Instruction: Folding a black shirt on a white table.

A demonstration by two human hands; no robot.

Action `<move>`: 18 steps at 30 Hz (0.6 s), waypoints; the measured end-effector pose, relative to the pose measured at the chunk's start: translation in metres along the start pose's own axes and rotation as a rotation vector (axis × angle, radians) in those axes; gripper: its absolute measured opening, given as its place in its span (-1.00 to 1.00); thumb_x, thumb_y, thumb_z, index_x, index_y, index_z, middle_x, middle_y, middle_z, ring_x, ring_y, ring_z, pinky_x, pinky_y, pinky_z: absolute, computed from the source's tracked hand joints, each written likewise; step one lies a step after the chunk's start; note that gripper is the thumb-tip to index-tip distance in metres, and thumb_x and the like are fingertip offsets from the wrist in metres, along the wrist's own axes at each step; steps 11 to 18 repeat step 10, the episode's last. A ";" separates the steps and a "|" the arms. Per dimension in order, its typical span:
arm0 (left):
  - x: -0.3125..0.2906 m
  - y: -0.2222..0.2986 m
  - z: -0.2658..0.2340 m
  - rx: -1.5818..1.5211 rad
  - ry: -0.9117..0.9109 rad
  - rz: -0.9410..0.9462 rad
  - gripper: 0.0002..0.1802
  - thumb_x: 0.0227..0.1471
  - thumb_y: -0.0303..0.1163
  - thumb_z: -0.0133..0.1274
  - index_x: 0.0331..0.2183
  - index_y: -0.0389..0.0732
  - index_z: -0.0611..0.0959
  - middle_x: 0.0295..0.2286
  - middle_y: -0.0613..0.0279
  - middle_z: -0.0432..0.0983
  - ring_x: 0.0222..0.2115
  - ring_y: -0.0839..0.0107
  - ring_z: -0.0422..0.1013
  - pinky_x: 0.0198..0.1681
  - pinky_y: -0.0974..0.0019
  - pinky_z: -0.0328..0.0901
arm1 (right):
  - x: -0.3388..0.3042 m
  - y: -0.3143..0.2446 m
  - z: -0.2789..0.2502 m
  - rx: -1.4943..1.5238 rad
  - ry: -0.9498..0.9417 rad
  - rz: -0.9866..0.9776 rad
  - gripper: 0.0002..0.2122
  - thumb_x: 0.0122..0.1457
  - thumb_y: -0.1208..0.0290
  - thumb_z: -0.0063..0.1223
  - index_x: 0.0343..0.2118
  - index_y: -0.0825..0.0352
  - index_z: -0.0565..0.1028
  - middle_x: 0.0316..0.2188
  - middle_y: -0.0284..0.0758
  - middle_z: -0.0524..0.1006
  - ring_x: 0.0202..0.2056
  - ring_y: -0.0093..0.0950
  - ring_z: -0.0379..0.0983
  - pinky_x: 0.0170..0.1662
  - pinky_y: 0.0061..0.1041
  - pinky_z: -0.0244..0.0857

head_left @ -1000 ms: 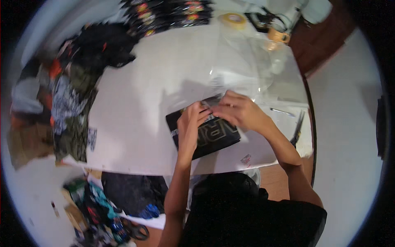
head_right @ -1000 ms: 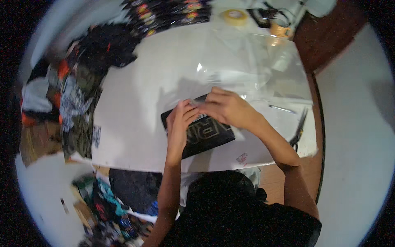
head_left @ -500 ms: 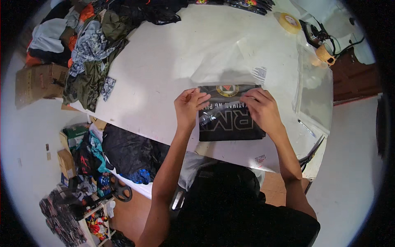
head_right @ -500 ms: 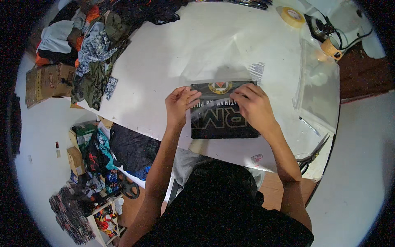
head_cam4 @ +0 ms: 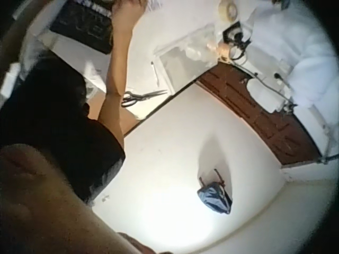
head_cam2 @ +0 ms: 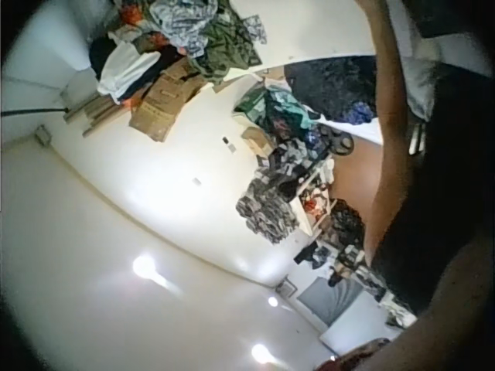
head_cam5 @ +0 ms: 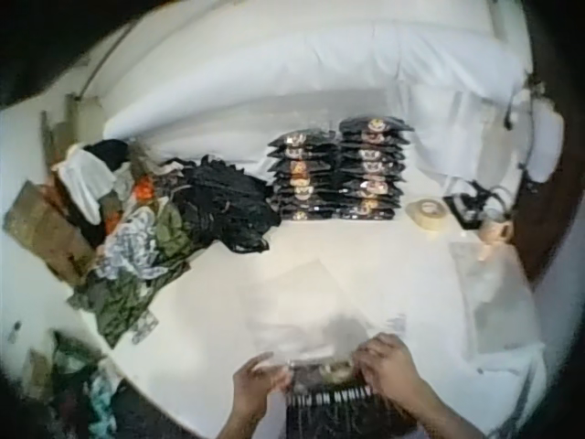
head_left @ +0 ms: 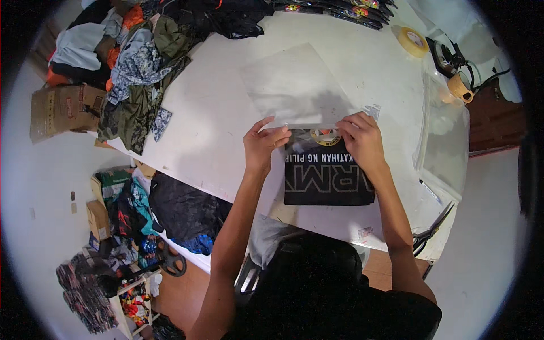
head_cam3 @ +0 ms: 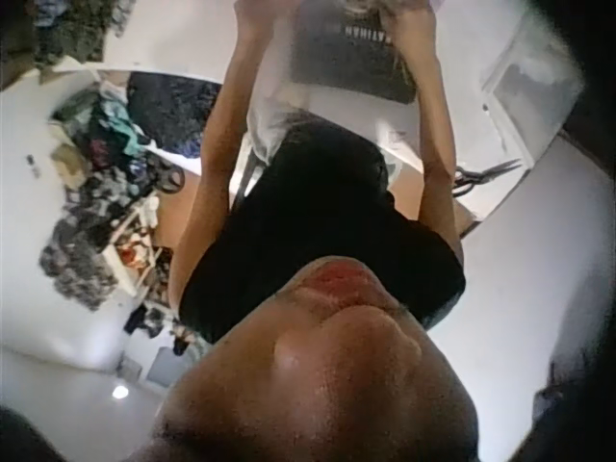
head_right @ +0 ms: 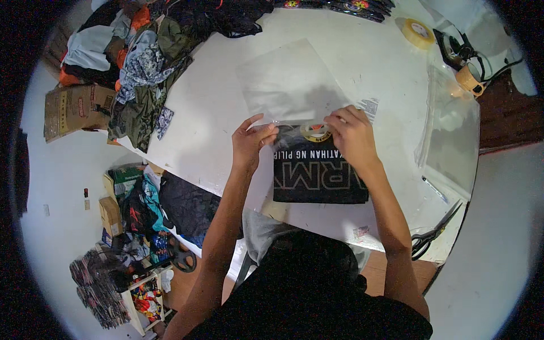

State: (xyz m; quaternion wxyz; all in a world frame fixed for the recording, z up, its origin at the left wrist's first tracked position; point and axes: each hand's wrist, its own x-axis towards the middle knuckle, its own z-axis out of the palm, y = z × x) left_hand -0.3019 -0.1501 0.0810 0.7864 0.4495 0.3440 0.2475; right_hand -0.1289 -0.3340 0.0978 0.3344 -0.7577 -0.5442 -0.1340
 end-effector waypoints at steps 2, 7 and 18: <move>0.014 -0.009 -0.010 0.131 0.061 0.060 -0.36 -0.04 -0.53 0.31 0.02 -0.47 0.38 -0.37 0.05 0.57 -0.38 0.32 0.57 -0.29 0.37 0.52 | 0.004 0.014 0.008 -0.001 0.013 0.023 -0.83 -0.16 0.65 0.23 -0.43 0.30 0.61 -0.39 -0.39 0.58 -0.28 -0.37 0.47 -0.20 -0.37 0.34; 0.039 -0.029 -0.010 0.114 0.169 0.177 -0.32 -0.05 -0.55 0.31 0.07 -0.40 0.35 -0.38 0.09 0.56 -0.37 0.36 0.54 -0.24 0.40 0.48 | 0.009 0.033 0.023 0.002 0.032 0.093 -0.84 -0.14 0.62 0.23 -0.43 0.29 0.62 -0.39 -0.39 0.58 -0.27 -0.36 0.47 -0.18 -0.36 0.34; 0.055 -0.036 -0.009 0.086 0.188 0.298 -0.29 -0.04 -0.59 0.28 0.11 -0.35 0.32 -0.33 0.06 0.55 -0.32 0.35 0.54 -0.19 0.39 0.46 | 0.013 0.035 0.030 0.015 0.057 0.083 -0.86 -0.12 0.61 0.23 -0.43 0.28 0.62 -0.39 -0.39 0.58 -0.27 -0.35 0.47 -0.18 -0.36 0.34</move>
